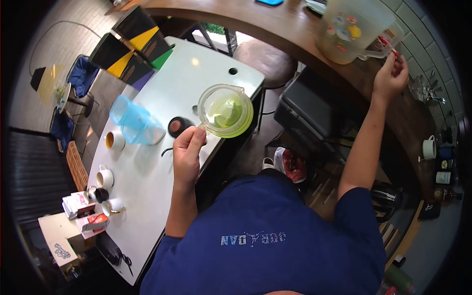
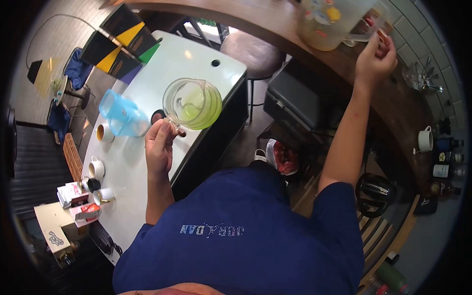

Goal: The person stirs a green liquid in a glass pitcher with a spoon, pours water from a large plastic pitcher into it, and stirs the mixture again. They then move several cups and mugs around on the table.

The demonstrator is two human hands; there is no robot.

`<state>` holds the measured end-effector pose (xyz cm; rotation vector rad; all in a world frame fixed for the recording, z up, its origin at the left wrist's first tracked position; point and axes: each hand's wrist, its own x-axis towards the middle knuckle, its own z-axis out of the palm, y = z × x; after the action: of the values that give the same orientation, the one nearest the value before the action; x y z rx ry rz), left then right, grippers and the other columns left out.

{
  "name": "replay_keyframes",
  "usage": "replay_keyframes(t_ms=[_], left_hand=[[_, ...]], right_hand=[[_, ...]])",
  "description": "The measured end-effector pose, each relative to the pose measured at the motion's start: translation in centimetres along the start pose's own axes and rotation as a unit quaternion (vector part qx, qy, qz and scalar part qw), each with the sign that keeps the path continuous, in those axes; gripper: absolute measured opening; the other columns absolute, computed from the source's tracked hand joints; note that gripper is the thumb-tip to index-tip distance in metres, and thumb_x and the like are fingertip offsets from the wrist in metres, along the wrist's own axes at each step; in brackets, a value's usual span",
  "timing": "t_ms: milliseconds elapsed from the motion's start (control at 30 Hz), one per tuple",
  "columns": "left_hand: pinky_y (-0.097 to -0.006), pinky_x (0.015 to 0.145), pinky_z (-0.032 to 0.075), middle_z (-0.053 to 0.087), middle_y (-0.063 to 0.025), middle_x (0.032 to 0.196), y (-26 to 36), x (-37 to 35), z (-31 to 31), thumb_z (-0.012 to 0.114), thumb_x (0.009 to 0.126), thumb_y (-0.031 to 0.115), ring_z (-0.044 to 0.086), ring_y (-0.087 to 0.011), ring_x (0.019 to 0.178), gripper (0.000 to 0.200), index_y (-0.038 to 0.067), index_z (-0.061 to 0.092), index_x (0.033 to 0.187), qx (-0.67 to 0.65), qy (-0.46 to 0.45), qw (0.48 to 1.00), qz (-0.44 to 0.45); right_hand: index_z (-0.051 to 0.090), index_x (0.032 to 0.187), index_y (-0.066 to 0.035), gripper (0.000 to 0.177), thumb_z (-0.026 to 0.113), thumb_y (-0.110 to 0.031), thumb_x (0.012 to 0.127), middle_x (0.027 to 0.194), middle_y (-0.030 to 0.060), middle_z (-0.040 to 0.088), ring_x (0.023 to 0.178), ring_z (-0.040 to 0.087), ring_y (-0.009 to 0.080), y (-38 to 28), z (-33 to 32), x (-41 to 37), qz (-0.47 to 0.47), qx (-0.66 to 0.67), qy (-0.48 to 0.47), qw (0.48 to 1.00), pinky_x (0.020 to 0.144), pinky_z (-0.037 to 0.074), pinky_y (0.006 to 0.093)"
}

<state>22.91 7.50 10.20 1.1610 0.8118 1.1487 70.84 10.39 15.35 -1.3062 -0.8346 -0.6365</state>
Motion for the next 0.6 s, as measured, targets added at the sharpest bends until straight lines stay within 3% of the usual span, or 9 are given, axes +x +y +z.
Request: replay_keyframes(t_ms=[67, 100, 133, 200, 233, 300, 333, 400, 600], left_hand=[[-0.0215, 0.064, 0.031, 0.043, 0.0042, 0.069, -0.3, 1.4, 2.0, 0.056, 0.096, 0.019, 0.037, -0.0053, 0.068, 0.026, 0.002, 0.056, 0.075, 0.018, -0.003, 1.0, 0.005], [-0.0214, 0.064, 0.032, 0.044, 0.0045, 0.069, -0.2, 1.9, 3.3, 0.056, 0.096, 0.018, 0.037, -0.0053, 0.067, 0.025, 0.002, 0.057, 0.076, 0.023, 0.001, 1.0, 0.0], [-0.0215, 0.063, 0.032, 0.044, 0.0046, 0.069, -0.4, 2.5, 4.4, 0.056, 0.096, 0.018, 0.037, -0.0053, 0.067, 0.025, 0.002, 0.057, 0.076, 0.02, 0.002, 1.0, 0.005], [-0.0211, 0.062, 0.031, 0.044, 0.0045, 0.068, -1.5, 3.3, 6.0, 0.056, 0.096, 0.017, 0.037, -0.0049, 0.066, 0.026, 0.002, 0.056, 0.075, -0.011, 0.018, 1.0, 0.003], [-0.0211, 0.062, 0.031, 0.044, 0.0045, 0.068, -1.6, 3.7, 6.7, 0.056, 0.096, 0.017, 0.037, -0.0049, 0.066, 0.026, 0.002, 0.056, 0.075, -0.011, 0.018, 1.0, 0.002], [-0.0208, 0.061, 0.03, 0.043, 0.0048, 0.068, -1.8, 4.0, 7.6, 0.055, 0.096, 0.018, 0.035, -0.0045, 0.065, 0.027, 0.003, 0.055, 0.074, -0.008, 0.028, 0.999, -0.019], [-0.0208, 0.061, 0.03, 0.043, 0.0048, 0.068, -1.9, 4.0, 7.9, 0.055, 0.096, 0.018, 0.035, -0.0045, 0.065, 0.027, 0.003, 0.055, 0.074, -0.007, 0.031, 0.999, -0.022], [-0.0211, 0.059, 0.027, 0.041, 0.0055, 0.066, -1.9, 4.6, 8.0, 0.055, 0.096, 0.018, 0.033, -0.0043, 0.064, 0.029, 0.004, 0.053, 0.071, 0.016, 0.025, 0.999, -0.032], [-0.0226, 0.059, 0.026, 0.038, 0.0053, 0.065, -2.0, 5.4, 6.7, 0.057, 0.095, 0.023, 0.031, -0.0051, 0.063, 0.033, 0.006, 0.051, 0.068, 0.029, 0.029, 0.999, -0.021]], right_hand=[[0.052, 0.114, 0.011, 0.056, 0.073, -0.03, 0.083, 0.084, 0.0096, 0.065, 0.081, 0.064, 0.0142, 2.6, 1.4, 3.1, -0.01, 0.007, 0.022, 1.0, 0.071, 0.05, 0.0262], [0.049, 0.117, 0.013, 0.065, 0.071, -0.039, 0.084, 0.086, 0.0113, 0.065, 0.085, 0.065, 0.0177, 3.0, 1.7, 4.5, 0.052, 0.079, -0.078, 0.992, 0.076, 0.05, 0.0288], [0.055, 0.105, 0.011, 0.062, 0.068, -0.045, 0.084, 0.074, 0.0072, 0.062, 0.068, 0.062, 0.0132, 4.1, 2.4, 5.3, 0.017, 0.018, -0.077, 0.997, 0.062, 0.049, 0.0241], [0.059, 0.097, 0.001, 0.049, 0.059, -0.047, 0.09, 0.073, 0.004, 0.058, 0.069, 0.055, 0.0102, 3.0, 2.9, 6.6, 0.106, 0.098, -0.195, 0.97, 0.064, 0.044, 0.0221], [0.059, 0.097, 0.001, 0.049, 0.059, -0.047, 0.09, 0.073, 0.004, 0.058, 0.069, 0.055, 0.0102, 3.3, 3.2, 6.9, 0.107, 0.097, -0.196, 0.97, 0.064, 0.044, 0.0221], [0.052, 0.071, -0.008, 0.042, 0.058, -0.044, 0.091, 0.058, -0.0026, 0.045, 0.054, 0.046, 0.0078, 3.6, 3.9, 6.9, 0.225, 0.221, -0.198, 0.928, 0.053, 0.038, 0.0222], [0.052, 0.071, -0.008, 0.042, 0.058, -0.044, 0.091, 0.058, -0.0026, 0.045, 0.054, 0.046, 0.0078, 3.4, 4.0, 6.7, 0.229, 0.22, -0.202, 0.926, 0.053, 0.038, 0.0222], [0.039, 0.062, -0.015, 0.045, 0.058, -0.044, 0.091, 0.054, -0.0057, 0.033, 0.045, 0.032, 0.0058, 1.6, 4.4, 6.3, 0.252, 0.27, -0.149, 0.917, 0.043, 0.029, 0.0235], [0.036, 0.059, -0.017, 0.048, 0.061, -0.045, 0.089, 0.05, -0.0081, 0.027, 0.04, 0.024, 0.0034, -1.2, 4.9, 6.7, 0.298, 0.214, -0.096, 0.925, 0.038, 0.021, 0.0226]])
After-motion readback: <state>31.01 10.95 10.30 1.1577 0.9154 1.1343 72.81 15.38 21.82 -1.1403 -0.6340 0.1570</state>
